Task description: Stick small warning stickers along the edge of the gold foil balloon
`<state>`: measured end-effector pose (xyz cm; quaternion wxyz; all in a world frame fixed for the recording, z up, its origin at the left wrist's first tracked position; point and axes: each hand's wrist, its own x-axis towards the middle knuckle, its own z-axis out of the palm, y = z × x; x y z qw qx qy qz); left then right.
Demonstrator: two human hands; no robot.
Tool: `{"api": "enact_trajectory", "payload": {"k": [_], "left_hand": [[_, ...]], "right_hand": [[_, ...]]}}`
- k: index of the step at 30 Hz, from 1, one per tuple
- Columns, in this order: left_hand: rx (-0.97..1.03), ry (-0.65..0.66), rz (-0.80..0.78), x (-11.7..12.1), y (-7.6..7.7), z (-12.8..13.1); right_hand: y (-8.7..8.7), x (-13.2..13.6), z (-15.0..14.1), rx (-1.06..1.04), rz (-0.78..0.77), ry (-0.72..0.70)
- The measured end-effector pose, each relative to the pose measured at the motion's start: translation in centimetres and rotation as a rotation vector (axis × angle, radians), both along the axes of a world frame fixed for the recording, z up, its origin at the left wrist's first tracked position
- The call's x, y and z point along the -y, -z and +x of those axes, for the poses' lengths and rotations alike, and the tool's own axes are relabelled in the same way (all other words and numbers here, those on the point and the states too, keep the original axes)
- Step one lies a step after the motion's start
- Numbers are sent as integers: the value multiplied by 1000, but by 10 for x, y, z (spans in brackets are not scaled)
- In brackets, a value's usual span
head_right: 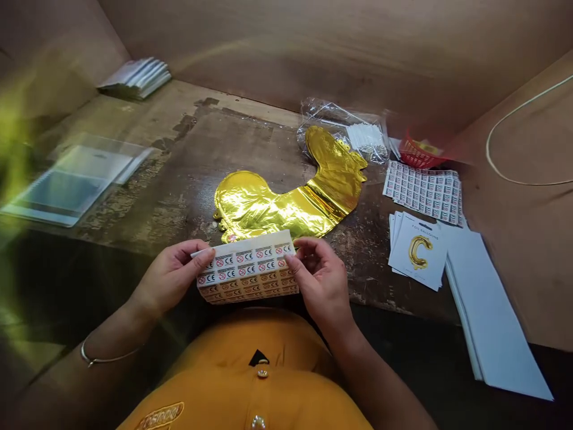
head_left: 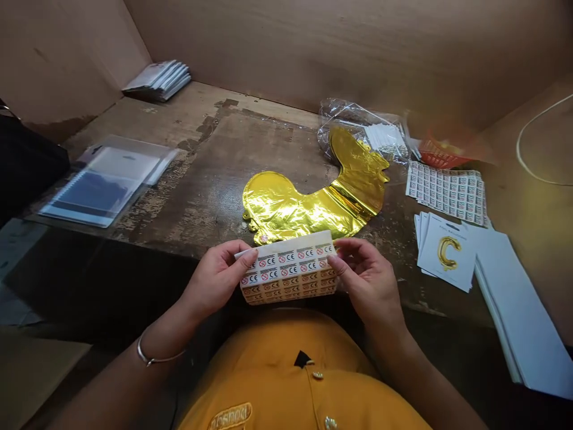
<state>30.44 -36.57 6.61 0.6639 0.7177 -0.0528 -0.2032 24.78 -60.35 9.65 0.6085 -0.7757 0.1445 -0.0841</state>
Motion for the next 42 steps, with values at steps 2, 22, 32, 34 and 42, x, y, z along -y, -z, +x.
{"api": "enact_trajectory", "payload": {"k": [2,22,32,34,42], "left_hand": [[0,-30,9,0,2,-5],[29,-342,-125,4,-4,-41],[139,-217,-138,10,-10,-39],[158,-259,-72,12,-11,-38],[248,-220,158,8,-16,-41]], "right_hand": [[-1,-2,-3,29,12,54],[-5,-11,-16,107,63,-60],[-8,-8,-23,89,91,-251],[-10,-8,-24,87,32,-235],[-18,-7,-27,25,-104,-247]]}}
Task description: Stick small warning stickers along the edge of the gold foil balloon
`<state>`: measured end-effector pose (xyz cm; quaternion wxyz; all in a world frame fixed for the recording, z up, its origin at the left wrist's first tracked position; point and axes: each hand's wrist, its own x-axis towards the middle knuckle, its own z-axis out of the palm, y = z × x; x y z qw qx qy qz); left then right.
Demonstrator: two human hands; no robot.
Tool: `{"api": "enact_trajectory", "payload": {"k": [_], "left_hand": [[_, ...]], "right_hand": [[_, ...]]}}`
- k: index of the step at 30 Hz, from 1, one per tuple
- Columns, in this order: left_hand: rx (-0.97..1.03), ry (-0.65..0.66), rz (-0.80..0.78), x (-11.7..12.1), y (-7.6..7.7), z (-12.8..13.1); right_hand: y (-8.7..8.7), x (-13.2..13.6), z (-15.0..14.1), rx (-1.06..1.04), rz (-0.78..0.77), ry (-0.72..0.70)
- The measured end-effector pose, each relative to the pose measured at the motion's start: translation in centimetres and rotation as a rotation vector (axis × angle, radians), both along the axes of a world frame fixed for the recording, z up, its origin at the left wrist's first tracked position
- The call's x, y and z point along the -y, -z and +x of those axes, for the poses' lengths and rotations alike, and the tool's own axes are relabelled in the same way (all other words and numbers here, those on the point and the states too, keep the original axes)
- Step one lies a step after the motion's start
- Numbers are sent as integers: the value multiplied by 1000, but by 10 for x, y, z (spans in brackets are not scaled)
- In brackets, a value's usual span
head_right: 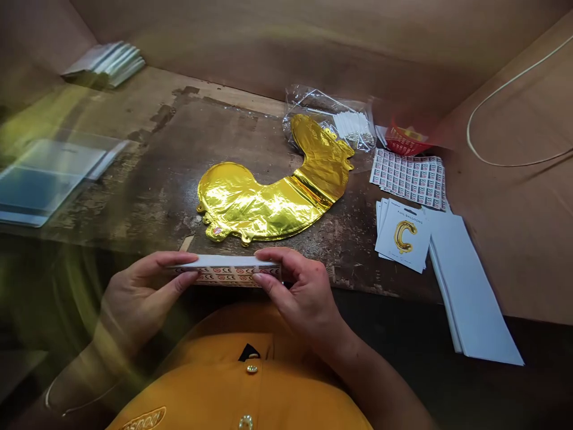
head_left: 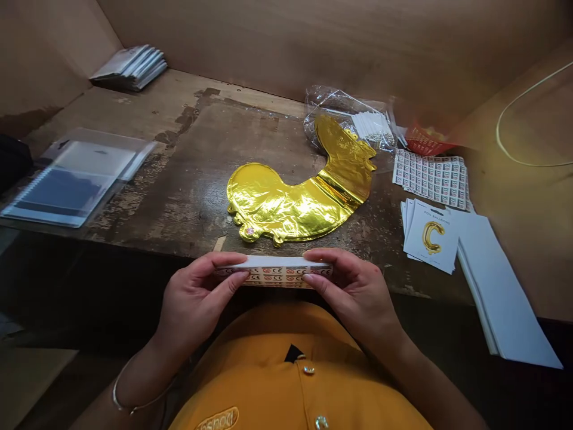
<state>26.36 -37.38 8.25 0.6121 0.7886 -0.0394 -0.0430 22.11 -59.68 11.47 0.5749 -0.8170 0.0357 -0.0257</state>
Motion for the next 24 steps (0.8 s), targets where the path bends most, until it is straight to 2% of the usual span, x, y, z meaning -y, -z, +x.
{"api": "enact_trajectory", "payload": {"k": [3,6,8,9,10,12,15,17,20,24], "left_hand": [[134,27,127,-3,-1,-1],[379,-8,290,-5,1,1],[502,5,327,-6,3,2],[495,41,305,-7,4,3],[431,78,263,-8,4,4],[180,121,139,-10,6,5],[-147,99,-33,-10,9,7],[-218,78,-90,-10,13,7],[-271,17,-125,-9,21,6],[-320,43,-162,-15,31,10]], "right_hand": [[-1,1,0,-19,-55,8],[-5,3,1,38,-195,19],[-9,5,3,88,-268,26],[-10,6,3,91,-268,14],[-10,7,4,70,-233,-9],[-9,8,6,-24,-95,-64],[-1,8,10,-119,91,-37],[4,8,13,-145,165,7],[8,12,17,-253,267,-15],[10,14,17,-284,281,-30]]}}
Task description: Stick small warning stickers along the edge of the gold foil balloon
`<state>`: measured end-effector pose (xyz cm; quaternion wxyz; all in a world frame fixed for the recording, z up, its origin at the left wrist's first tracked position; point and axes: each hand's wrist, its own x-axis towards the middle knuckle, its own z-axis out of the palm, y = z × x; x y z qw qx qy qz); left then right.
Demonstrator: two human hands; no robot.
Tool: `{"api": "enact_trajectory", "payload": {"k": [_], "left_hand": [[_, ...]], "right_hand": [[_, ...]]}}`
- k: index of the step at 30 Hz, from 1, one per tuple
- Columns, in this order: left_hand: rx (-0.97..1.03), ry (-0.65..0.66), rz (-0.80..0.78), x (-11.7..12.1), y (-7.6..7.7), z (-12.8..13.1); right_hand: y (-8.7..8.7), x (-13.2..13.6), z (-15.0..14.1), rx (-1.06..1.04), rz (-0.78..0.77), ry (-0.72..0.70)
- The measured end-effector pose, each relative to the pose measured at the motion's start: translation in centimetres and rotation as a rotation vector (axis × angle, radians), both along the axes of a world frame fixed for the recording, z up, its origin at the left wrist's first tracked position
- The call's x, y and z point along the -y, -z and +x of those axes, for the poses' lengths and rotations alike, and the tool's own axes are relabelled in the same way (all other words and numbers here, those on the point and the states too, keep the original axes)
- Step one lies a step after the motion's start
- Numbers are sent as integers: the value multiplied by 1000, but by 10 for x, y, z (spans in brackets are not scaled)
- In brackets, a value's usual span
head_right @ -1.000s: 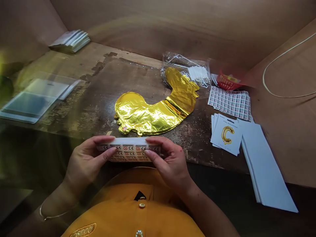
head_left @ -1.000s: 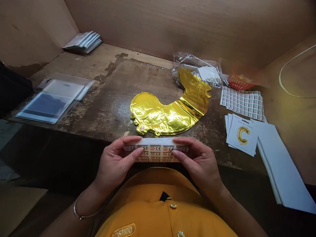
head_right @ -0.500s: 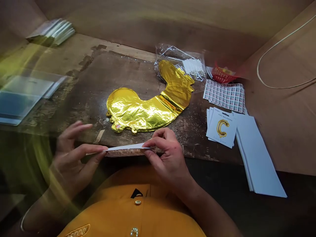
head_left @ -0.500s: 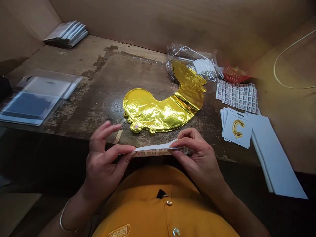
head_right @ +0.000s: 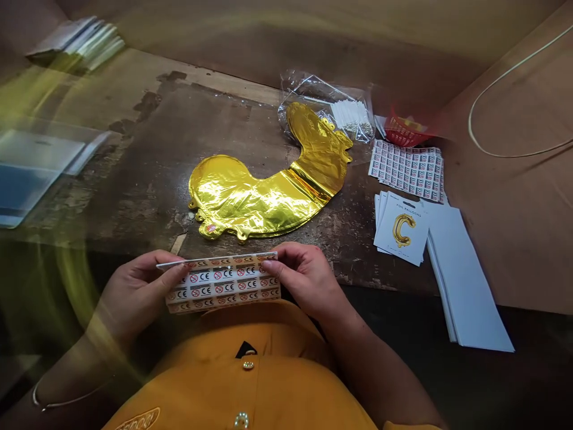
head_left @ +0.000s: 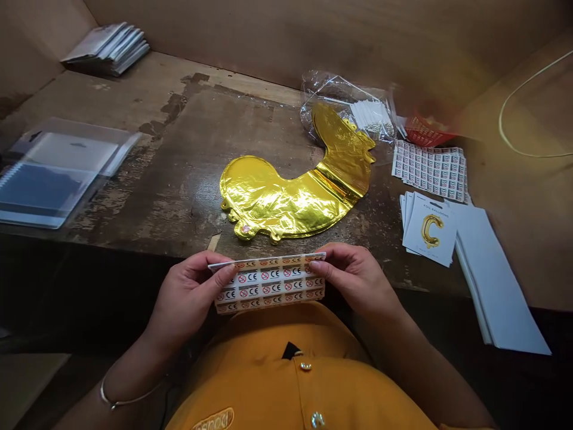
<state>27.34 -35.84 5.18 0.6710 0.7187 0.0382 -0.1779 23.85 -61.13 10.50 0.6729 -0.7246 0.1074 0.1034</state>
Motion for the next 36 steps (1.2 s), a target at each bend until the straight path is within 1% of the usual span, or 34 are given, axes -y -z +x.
{"api": "enact_trajectory", "payload": {"k": [2,3,4,6,7,8,9,10,11,12,14,15,16,18,21,26,29,31,33,36], "left_hand": [[7,20,33,-7,-1,4],[31,1,75,-10,-3,6],[78,-51,142,-13,-8,8],[267,-172,339,-14,-21,11],[426,-204,459,-13,-28,12],[605,-154,571,-9,-35,13],[784,-62,639,-4,-41,14],[902,72,681,3,-46,15],[965,211,700,10,-49,16],[976,340,696,16,-51,19],[886,558,653,27,-52,26],[817,630,626,30,-52,31],[748,679,603,32,-51,35],[634,722,564,33,-50,41],[532,736,498,32,-47,46],[431,700,445,34,-46,47],[285,741,391,38,-47,48],[169,733,306,40,-46,49],[74,690,236,41,-45,48],[27,675,217,41,-43,48]], "right_hand": [[2,-1,-2,44,-33,15],[3,-2,-3,63,-48,30],[5,-2,-5,75,-62,48],[8,-4,-6,79,-80,91],[9,-6,-5,74,-84,98],[10,-7,-5,73,-92,92],[11,-10,-4,76,-103,74],[12,-13,-4,85,-113,52],[12,-16,-3,98,-119,34],[13,-19,-3,112,-122,22],[13,-23,-1,121,-145,-7],[12,-23,-1,119,-174,-35],[12,-23,0,117,-209,-70],[10,-20,2,111,-266,-139],[8,-16,4,105,-276,-159],[12,-20,1,177,-294,-93],[17,-23,-1,162,-275,-72],[18,-22,1,118,-282,-118],[16,-17,4,107,-334,-199],[6,-8,12,223,-488,-243]]}}
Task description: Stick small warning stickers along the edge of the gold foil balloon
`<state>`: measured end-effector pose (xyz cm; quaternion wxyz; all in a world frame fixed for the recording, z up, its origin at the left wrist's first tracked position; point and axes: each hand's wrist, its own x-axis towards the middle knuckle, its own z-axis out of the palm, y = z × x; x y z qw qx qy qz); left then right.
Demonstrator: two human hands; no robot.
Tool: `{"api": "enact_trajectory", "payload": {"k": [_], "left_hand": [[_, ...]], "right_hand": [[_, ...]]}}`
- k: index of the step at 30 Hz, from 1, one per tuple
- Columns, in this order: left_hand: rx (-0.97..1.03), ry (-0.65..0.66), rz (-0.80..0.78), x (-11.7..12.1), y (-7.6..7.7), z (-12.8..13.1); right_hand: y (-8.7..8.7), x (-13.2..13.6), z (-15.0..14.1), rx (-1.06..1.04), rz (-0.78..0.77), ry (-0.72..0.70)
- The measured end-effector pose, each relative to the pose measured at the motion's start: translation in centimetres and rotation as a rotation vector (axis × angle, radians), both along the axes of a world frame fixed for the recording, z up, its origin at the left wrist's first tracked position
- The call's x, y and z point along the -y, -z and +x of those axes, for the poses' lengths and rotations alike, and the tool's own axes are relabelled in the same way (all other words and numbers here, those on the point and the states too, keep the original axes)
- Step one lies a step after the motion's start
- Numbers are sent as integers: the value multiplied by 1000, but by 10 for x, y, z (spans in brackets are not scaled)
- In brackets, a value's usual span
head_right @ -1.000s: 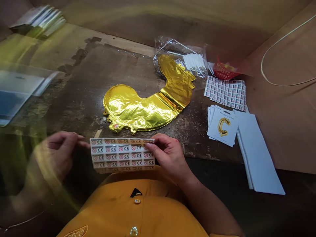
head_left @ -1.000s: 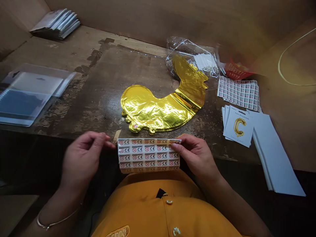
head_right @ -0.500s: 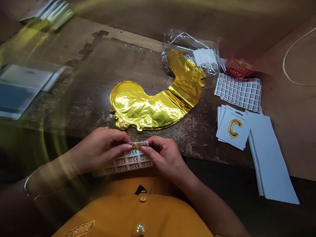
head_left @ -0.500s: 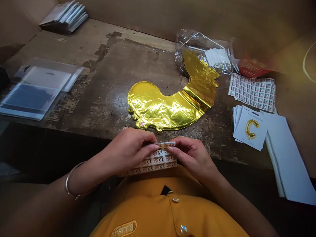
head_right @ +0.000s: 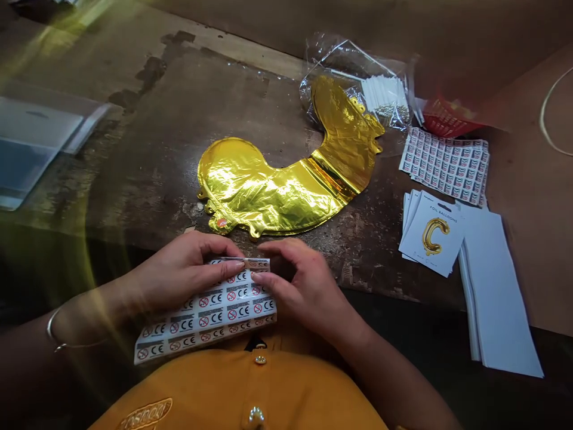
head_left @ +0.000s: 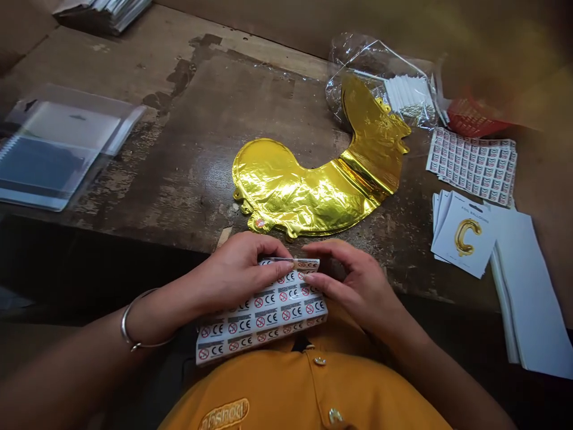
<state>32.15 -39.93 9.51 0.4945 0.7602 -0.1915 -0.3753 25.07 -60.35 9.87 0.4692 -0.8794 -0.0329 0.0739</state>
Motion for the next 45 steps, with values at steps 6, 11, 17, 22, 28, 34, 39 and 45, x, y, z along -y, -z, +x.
{"api": "enact_trajectory", "payload": {"k": [6,11,17,22,28,34,39,45], "left_hand": [[-32,61,32,-2,0,3],[5,73,42,-1,1,5],[-29,74,-3,0,4,8],[-114,26,0,-1,4,9],[-188,4,-14,-3,9,9],[-192,15,-40,-6,16,11],[609,34,66,-26,8,16],[1237,264,140,-38,14,13]], "right_hand": [[-17,7,15,180,-244,-160],[-16,2,21,224,-293,-181],[-9,-3,18,458,-366,-185],[3,-1,10,744,-446,-250],[7,3,10,904,-482,-339],[0,-1,10,909,-482,-442],[-15,-7,37,645,-256,87],[2,-23,90,59,99,156]]}}
